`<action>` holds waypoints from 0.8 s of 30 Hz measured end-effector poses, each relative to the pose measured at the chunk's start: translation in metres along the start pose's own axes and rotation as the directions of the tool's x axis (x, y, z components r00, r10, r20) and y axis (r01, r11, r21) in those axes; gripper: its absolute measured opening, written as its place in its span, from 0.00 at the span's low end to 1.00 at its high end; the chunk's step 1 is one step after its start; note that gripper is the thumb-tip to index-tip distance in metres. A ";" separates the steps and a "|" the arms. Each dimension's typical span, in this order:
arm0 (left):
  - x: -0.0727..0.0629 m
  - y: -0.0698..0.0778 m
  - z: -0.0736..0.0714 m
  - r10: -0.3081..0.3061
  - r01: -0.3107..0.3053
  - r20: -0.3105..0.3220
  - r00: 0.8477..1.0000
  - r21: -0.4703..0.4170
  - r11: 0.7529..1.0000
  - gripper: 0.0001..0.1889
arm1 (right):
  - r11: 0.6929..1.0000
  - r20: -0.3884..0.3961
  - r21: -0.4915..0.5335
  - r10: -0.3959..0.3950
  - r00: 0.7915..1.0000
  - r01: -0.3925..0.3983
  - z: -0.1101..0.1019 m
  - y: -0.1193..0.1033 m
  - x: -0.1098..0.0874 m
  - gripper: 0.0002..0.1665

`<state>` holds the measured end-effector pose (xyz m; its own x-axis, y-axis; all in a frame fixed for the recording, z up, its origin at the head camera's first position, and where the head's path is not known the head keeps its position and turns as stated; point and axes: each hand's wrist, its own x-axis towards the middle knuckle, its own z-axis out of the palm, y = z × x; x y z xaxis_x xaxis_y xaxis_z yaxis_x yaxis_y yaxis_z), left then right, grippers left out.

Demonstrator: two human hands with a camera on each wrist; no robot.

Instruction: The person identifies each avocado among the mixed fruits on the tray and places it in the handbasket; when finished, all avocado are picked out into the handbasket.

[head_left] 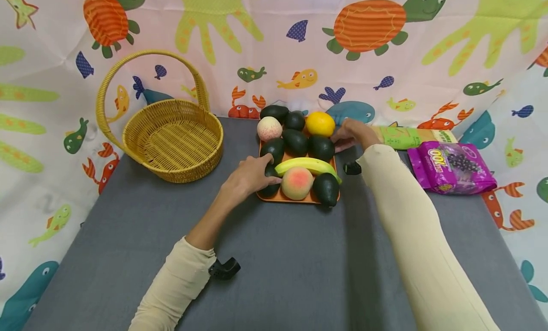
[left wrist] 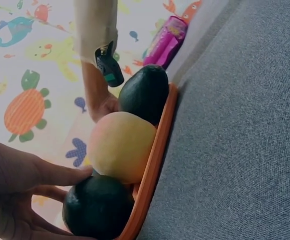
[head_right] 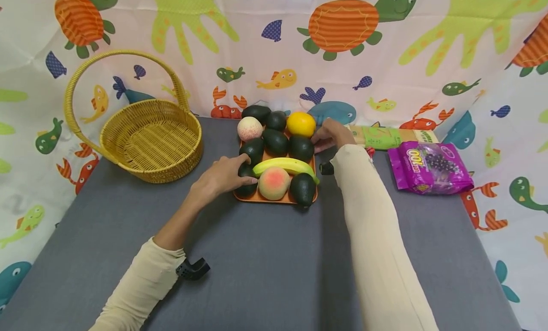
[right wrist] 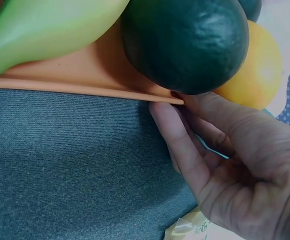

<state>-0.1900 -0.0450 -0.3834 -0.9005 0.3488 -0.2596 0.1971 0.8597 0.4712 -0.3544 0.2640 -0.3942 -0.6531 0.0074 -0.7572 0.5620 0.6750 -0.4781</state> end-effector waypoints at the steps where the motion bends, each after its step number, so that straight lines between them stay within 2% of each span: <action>1: -0.001 0.000 -0.001 -0.001 0.001 -0.005 1.000 -0.005 1.000 0.33 | 1.000 -0.005 -0.001 -0.007 1.000 0.007 0.000 0.000 0.000 0.09; 10: -0.011 0.000 -0.023 0.027 -0.030 -0.070 0.997 -0.041 0.999 0.32 | 1.000 -0.047 0.009 -0.028 0.999 0.028 0.002 0.003 0.001 0.10; 15: -0.016 -0.003 -0.037 0.048 -0.050 -0.131 0.990 -0.011 0.999 0.30 | 0.998 -0.066 -0.002 -0.066 0.996 0.066 0.004 0.004 0.002 0.11; 20: -0.019 -0.010 -0.050 0.073 -0.074 -0.190 0.979 0.004 0.997 0.31 | 1.000 -0.053 0.000 -0.021 0.998 0.022 0.001 0.004 0.004 0.15; 22: -0.020 -0.015 -0.058 0.063 -0.065 -0.217 0.974 -0.005 0.998 0.32 | 1.000 -0.044 0.008 -0.004 0.999 0.005 0.000 0.004 0.006 0.17; 24: -0.022 -0.023 -0.067 0.028 -0.034 -0.243 0.970 -0.023 0.999 0.33 | 1.000 -0.043 0.009 0.001 0.999 -0.001 0.000 0.002 0.007 0.19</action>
<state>-0.2004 -0.0975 -0.3316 -0.9618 0.2715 -0.0340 0.2189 0.8382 0.4995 -0.3573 0.2655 -0.4003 -0.6737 0.0398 -0.7380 0.5670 0.6683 -0.4815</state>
